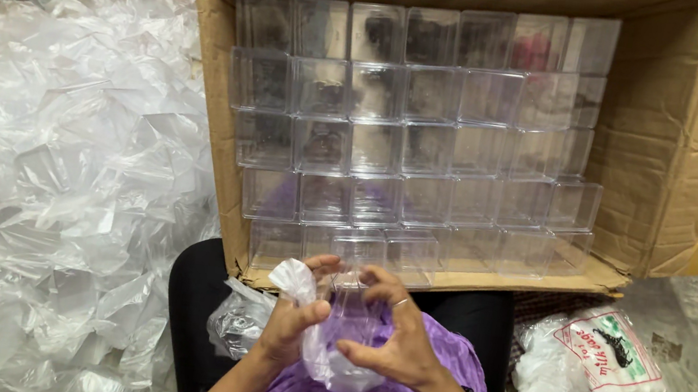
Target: The person sits on the floor and wraps small clear plastic boxes in thin plastic bags, twisting the bags closed, then places each wrapped box into a compartmented tray inside a cardboard box, repeating the cycle for many boxes.
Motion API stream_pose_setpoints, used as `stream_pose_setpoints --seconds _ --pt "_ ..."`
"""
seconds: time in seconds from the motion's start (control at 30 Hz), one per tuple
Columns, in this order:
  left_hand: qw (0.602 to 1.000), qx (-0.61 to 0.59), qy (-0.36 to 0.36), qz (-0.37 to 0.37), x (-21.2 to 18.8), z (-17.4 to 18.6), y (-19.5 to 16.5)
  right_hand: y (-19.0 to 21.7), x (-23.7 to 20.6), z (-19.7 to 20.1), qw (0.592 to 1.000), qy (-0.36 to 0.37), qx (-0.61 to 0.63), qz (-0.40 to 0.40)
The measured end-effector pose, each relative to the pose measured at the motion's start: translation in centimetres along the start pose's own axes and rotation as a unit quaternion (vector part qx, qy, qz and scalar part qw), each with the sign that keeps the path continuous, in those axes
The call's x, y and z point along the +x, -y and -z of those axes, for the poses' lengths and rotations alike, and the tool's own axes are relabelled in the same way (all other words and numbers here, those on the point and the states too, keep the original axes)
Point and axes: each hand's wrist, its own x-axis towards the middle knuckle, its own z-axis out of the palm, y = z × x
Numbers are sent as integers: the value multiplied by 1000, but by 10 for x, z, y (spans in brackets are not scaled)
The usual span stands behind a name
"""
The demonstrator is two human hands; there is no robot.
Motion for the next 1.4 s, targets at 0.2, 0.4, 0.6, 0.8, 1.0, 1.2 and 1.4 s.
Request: stream_pose_setpoints --seconds 0.2,0.4,0.6,0.8,1.0,1.2,1.4 --pt "956 260 31 -130 3 1 -13 -2 0 -2 982 0 183 -36" --pt "926 325 77 -178 0 1 -23 -1 -5 -10 981 5 194 12" --pt "933 316 90 -149 -4 3 -27 -9 -7 -12 978 23 207 11" --pt "931 323 81 -150 -8 1 -26 -4 -7 -9 978 34 205 4" --pt "952 264 62 -144 -7 0 -27 6 -3 -10 971 43 235 -3" --pt "938 303 89 -145 -2 -2 -24 8 3 -1 972 37 231 13" --pt "955 245 98 -133 11 -12 1 8 1 10 977 -4 209 35"
